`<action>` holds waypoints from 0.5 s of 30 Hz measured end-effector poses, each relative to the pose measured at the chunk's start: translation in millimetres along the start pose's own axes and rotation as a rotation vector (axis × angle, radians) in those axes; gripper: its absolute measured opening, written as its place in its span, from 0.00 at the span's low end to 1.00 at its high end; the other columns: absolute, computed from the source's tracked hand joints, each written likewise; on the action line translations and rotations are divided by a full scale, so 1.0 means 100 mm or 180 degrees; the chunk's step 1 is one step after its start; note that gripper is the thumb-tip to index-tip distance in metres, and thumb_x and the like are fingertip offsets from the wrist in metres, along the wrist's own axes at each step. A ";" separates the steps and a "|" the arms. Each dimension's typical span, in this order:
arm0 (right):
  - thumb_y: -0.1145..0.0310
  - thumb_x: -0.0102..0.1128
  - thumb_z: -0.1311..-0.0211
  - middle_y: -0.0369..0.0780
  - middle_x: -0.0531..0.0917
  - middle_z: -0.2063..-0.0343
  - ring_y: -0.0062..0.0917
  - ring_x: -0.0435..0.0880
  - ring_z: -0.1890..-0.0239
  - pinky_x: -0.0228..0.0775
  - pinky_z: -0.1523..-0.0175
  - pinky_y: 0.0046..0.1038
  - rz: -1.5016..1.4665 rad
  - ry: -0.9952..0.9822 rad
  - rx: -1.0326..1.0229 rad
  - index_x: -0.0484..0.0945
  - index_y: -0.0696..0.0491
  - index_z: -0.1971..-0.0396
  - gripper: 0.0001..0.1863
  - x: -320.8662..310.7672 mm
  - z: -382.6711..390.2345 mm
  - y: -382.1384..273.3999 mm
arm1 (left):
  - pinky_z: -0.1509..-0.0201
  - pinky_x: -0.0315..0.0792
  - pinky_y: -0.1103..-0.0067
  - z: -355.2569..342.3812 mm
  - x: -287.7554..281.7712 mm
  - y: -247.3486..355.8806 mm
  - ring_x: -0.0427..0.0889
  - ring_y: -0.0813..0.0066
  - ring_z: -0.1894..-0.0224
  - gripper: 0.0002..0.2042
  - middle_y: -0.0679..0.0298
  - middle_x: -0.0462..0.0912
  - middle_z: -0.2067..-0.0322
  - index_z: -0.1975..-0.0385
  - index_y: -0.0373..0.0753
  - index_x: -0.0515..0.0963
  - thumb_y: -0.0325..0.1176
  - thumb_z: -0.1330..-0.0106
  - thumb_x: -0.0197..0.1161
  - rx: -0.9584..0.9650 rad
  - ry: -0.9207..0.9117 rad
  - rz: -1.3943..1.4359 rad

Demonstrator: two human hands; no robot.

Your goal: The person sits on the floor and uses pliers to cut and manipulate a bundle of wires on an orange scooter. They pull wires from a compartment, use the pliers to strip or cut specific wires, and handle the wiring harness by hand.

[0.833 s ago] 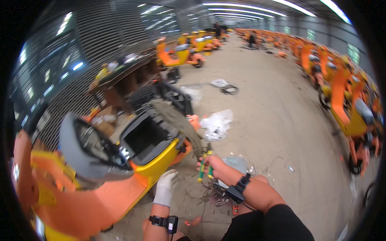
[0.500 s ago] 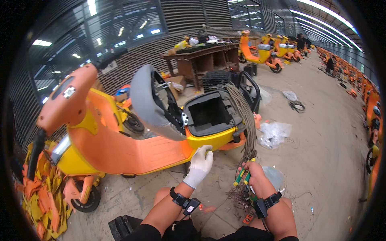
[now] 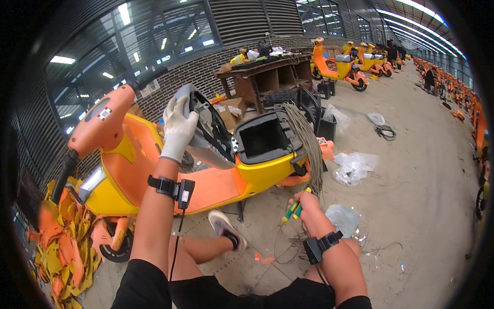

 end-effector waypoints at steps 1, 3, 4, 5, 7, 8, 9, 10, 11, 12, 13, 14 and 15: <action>0.81 0.47 0.48 0.45 0.73 0.77 0.37 0.77 0.77 0.74 0.72 0.43 -0.0038 0.0039 -0.0059 0.67 0.60 0.72 0.03 -0.02 -0.03 -0.03 | 0.32 0.59 0.61 0.01 0.00 0.04 0.55 0.50 0.31 0.28 0.54 0.59 0.33 0.39 0.48 0.68 0.39 0.44 0.55 0.0072 0.0098 -0.0095; 0.81 0.48 0.48 0.45 0.73 0.76 0.35 0.76 0.78 0.73 0.73 0.43 -0.0061 -0.0060 0.0010 0.67 0.59 0.73 0.03 0.00 -0.06 0.01 | 0.32 0.60 0.60 0.08 0.00 0.06 0.54 0.49 0.31 0.28 0.55 0.58 0.33 0.38 0.48 0.68 0.38 0.44 0.54 0.0101 0.0095 -0.0183; 0.81 0.48 0.48 0.45 0.73 0.76 0.35 0.76 0.77 0.73 0.72 0.42 -0.0003 0.0072 0.0113 0.67 0.59 0.72 0.03 -0.08 -0.07 0.04 | 0.33 0.60 0.58 0.10 0.04 0.04 0.54 0.49 0.31 0.28 0.55 0.57 0.32 0.38 0.48 0.67 0.37 0.44 0.53 0.0073 0.0056 -0.0129; 0.81 0.48 0.47 0.45 0.73 0.76 0.35 0.76 0.77 0.73 0.72 0.42 0.0043 0.0159 0.0171 0.67 0.59 0.72 0.03 -0.05 -0.01 0.01 | 0.32 0.60 0.58 0.07 0.02 0.04 0.54 0.48 0.31 0.29 0.56 0.57 0.32 0.37 0.48 0.67 0.37 0.44 0.53 0.0020 0.0058 -0.0200; 0.81 0.48 0.46 0.45 0.74 0.76 0.36 0.76 0.77 0.74 0.72 0.42 0.0007 0.0045 0.0166 0.67 0.59 0.71 0.03 0.04 0.03 0.13 | 0.32 0.59 0.59 0.11 -0.05 0.01 0.54 0.48 0.31 0.29 0.55 0.57 0.32 0.37 0.47 0.67 0.37 0.44 0.54 -0.0029 0.0035 -0.0296; 0.80 0.48 0.46 0.45 0.74 0.76 0.36 0.76 0.77 0.74 0.71 0.42 -0.0018 0.0021 0.0122 0.68 0.59 0.70 0.03 0.04 0.05 0.14 | 0.32 0.58 0.58 0.12 -0.06 -0.02 0.54 0.48 0.31 0.28 0.54 0.57 0.32 0.38 0.48 0.68 0.37 0.43 0.55 0.0094 0.0047 -0.0201; 0.80 0.48 0.46 0.46 0.75 0.76 0.36 0.77 0.77 0.74 0.71 0.42 -0.0021 0.0042 0.0098 0.68 0.59 0.70 0.03 0.05 0.08 0.10 | 0.32 0.58 0.57 0.13 -0.09 -0.04 0.54 0.49 0.30 0.26 0.54 0.57 0.32 0.39 0.52 0.70 0.37 0.43 0.55 0.0059 0.0056 -0.0290; 0.80 0.48 0.45 0.46 0.75 0.76 0.36 0.77 0.77 0.75 0.71 0.41 -0.0026 0.0068 0.0075 0.68 0.60 0.69 0.04 0.03 0.16 0.10 | 0.32 0.58 0.57 0.15 -0.04 0.00 0.54 0.49 0.30 0.26 0.54 0.58 0.32 0.40 0.54 0.70 0.37 0.42 0.55 0.0063 0.0027 -0.0301; 0.80 0.48 0.45 0.46 0.76 0.76 0.37 0.77 0.76 0.75 0.71 0.41 -0.0025 0.0055 0.0051 0.69 0.60 0.69 0.04 0.07 0.20 0.09 | 0.32 0.58 0.56 0.13 -0.04 0.04 0.54 0.50 0.30 0.25 0.54 0.58 0.32 0.41 0.56 0.71 0.37 0.42 0.55 0.0060 0.0029 -0.0336; 0.80 0.50 0.45 0.47 0.77 0.76 0.37 0.78 0.76 0.75 0.70 0.41 -0.0017 0.0090 0.0135 0.69 0.60 0.68 0.05 0.03 0.21 0.12 | 0.32 0.58 0.56 0.12 -0.03 0.09 0.54 0.50 0.30 0.23 0.54 0.58 0.32 0.43 0.57 0.74 0.38 0.43 0.56 0.0094 0.0028 -0.0343; 0.80 0.51 0.45 0.47 0.78 0.75 0.37 0.79 0.75 0.76 0.70 0.41 -0.0017 0.0135 0.0213 0.70 0.60 0.66 0.06 0.00 0.19 0.14 | 0.31 0.58 0.59 0.08 -0.09 0.10 0.56 0.50 0.30 0.22 0.53 0.61 0.34 0.46 0.57 0.77 0.40 0.43 0.57 0.0091 0.0078 -0.0334; 0.80 0.52 0.45 0.46 0.79 0.75 0.36 0.79 0.74 0.76 0.70 0.40 0.0217 0.0115 0.0219 0.71 0.60 0.67 0.05 -0.10 0.13 0.14 | 0.31 0.59 0.63 0.09 -0.08 0.19 0.60 0.50 0.32 0.21 0.50 0.64 0.36 0.46 0.57 0.77 0.42 0.42 0.58 0.0477 0.0328 -0.0304; 0.80 0.53 0.46 0.46 0.80 0.75 0.36 0.80 0.74 0.76 0.70 0.39 0.0413 0.0135 0.0229 0.73 0.59 0.68 0.05 -0.16 0.08 0.16 | 0.31 0.59 0.66 0.10 -0.09 0.21 0.64 0.50 0.34 0.20 0.47 0.67 0.37 0.47 0.54 0.78 0.42 0.41 0.58 0.0513 0.0323 -0.0316</action>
Point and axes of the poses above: each hand's wrist, its own z-axis away from the middle knuckle, its own x-axis out of the palm, y = z × x, the point moved 9 cm from there along -z, towards the middle knuckle
